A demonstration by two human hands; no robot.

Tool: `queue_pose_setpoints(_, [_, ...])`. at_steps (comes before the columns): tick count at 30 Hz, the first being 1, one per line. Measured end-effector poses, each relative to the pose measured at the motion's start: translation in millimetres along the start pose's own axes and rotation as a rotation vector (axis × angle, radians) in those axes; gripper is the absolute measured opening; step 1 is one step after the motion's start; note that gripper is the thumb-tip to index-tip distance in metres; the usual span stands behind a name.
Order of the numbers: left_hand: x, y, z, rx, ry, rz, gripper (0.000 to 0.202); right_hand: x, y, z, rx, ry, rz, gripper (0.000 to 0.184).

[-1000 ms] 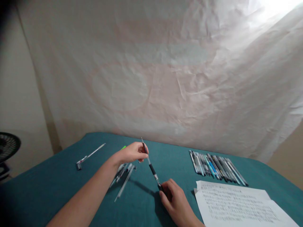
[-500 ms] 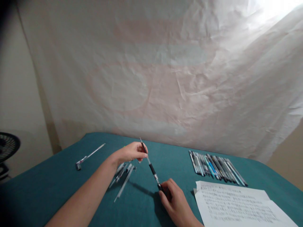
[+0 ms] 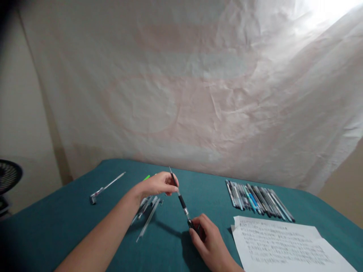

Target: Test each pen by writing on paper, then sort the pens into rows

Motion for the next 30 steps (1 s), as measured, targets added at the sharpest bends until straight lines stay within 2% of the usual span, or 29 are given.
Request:
queue_pose_setpoints(6, [16.4, -8.9, -1.6, 0.058, 0.058, 0.027, 0.031, 2.3, -6.1, 0.3, 0.121, 0.054, 0.251, 0.024])
queue_pose_setpoints(9, [17.9, -13.1, -4.1, 0.075, 0.11, 0.089, 0.033, 2.1, -10.0, 2.2, 0.153, 0.057, 0.34, 0.026])
queue_pose_setpoints(11, [11.3, -7.1, -4.9, 0.002, 0.083, 0.271, 0.029, 1.5, -11.5, 3.4, 0.164, 0.052, 0.381, 0.028])
queue_pose_setpoints(14, [-7.8, 12.4, -5.6, -0.178, -0.062, 0.632, 0.016, 1.4, -12.2, 4.2, 0.177, 0.052, 0.408, 0.03])
queue_pose_setpoints(16, [-16.9, 25.9, -5.8, -0.256, -0.136, 0.739, 0.009, 1.9, -12.3, 4.1, 0.184, 0.056, 0.411, 0.03])
queue_pose_setpoints(21, [-18.5, 48.9, -3.4, -0.368, -0.184, 0.867, 0.018, 3.3, -13.6, 3.4, 0.199, 0.065, 0.418, 0.028])
queue_pose_setpoints(25, [-15.7, 54.5, 0.3, -0.399, -0.197, 0.905, 0.014, 4.2, -14.5, 3.5, 0.195, 0.077, 0.438, 0.026])
queue_pose_setpoints(30, [-20.4, 55.5, 2.6, -0.371, -0.173, 0.879, 0.009, 5.1, -16.0, 3.7, 0.2, 0.088, 0.458, 0.025])
Point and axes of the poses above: each hand's wrist, its own z-axis towards the middle knuckle, its own x-axis out of the palm, y = z × x, the point moved 5 cm from there along z, towards the middle knuckle
